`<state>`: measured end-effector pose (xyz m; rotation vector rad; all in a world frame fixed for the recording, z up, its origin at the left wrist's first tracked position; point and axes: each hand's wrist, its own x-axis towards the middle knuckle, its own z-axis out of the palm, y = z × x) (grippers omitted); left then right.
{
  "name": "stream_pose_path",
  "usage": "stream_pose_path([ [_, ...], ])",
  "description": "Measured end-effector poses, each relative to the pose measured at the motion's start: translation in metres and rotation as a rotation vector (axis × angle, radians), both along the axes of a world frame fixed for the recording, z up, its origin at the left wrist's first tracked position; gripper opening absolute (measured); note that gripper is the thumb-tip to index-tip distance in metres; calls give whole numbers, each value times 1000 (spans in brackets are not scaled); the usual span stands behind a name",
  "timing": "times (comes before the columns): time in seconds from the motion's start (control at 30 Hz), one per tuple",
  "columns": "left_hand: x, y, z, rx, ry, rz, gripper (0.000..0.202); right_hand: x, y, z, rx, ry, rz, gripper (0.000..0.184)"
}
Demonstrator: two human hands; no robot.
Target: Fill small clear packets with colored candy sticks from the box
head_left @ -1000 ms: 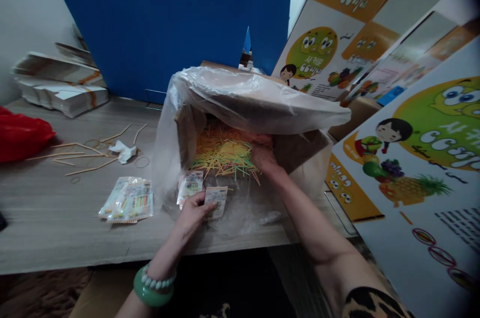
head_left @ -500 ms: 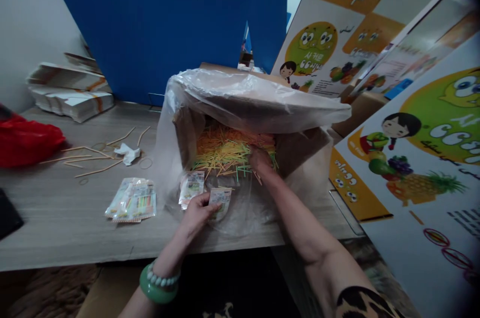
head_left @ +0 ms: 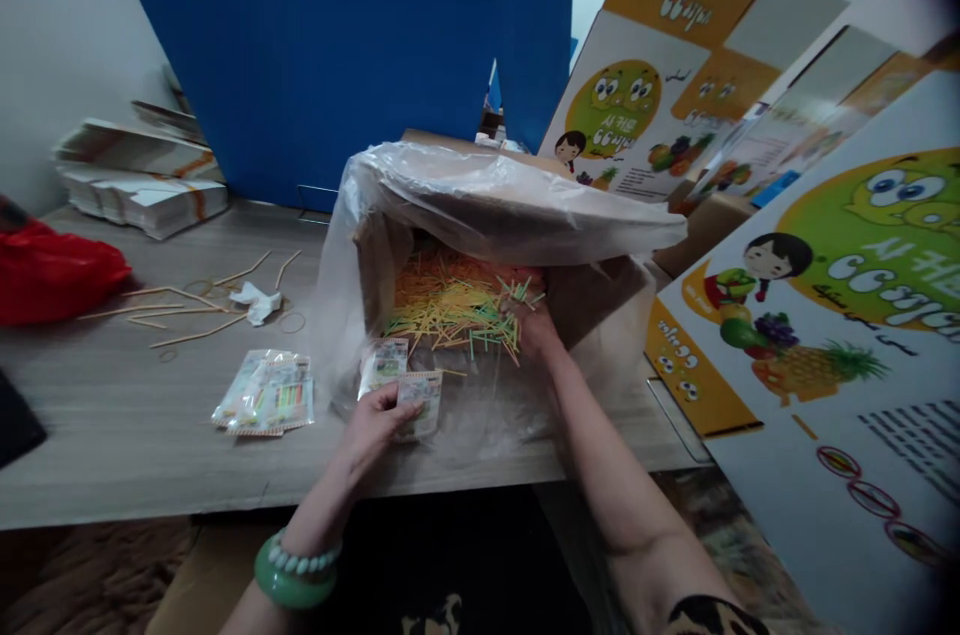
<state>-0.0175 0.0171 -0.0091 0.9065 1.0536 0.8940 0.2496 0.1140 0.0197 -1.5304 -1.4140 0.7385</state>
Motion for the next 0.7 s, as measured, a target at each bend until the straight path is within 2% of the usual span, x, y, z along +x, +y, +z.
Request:
stream_pose_path([
  [0.1, -7, -4, 3, 27, 38, -15, 27, -28, -38, -37, -81, 153, 139, 28],
  [0.2, -3, -14, 13, 173, 146, -158, 19, -49, -67, -65, -121, 85, 192, 25],
  [0.3, 12, -30, 29, 492, 305, -300, 16, -56, -76, -73, -88, -59, 153, 34],
  [0.4, 34, -43, 38, 861, 557, -336, 19, -56, -75, -70, -81, -142, 189, 42],
  [0.47, 49, -42, 34, 1003, 767, -306, 19, -57, -75, -69, -91, -167, 218, 44],
  [0.57, 63, -28, 14, 987, 1050, -250, 17, -57, -78, -72, -99, -145, 230, 47],
  [0.63, 65, -15, -2, 921, 1112, -286, 19, -56, -81, -75, -71, -71, 233, 48],
  [0.7, 64, -4, -13, 884, 1088, -338, 24, -53, -83, -75, -43, 33, 223, 46],
])
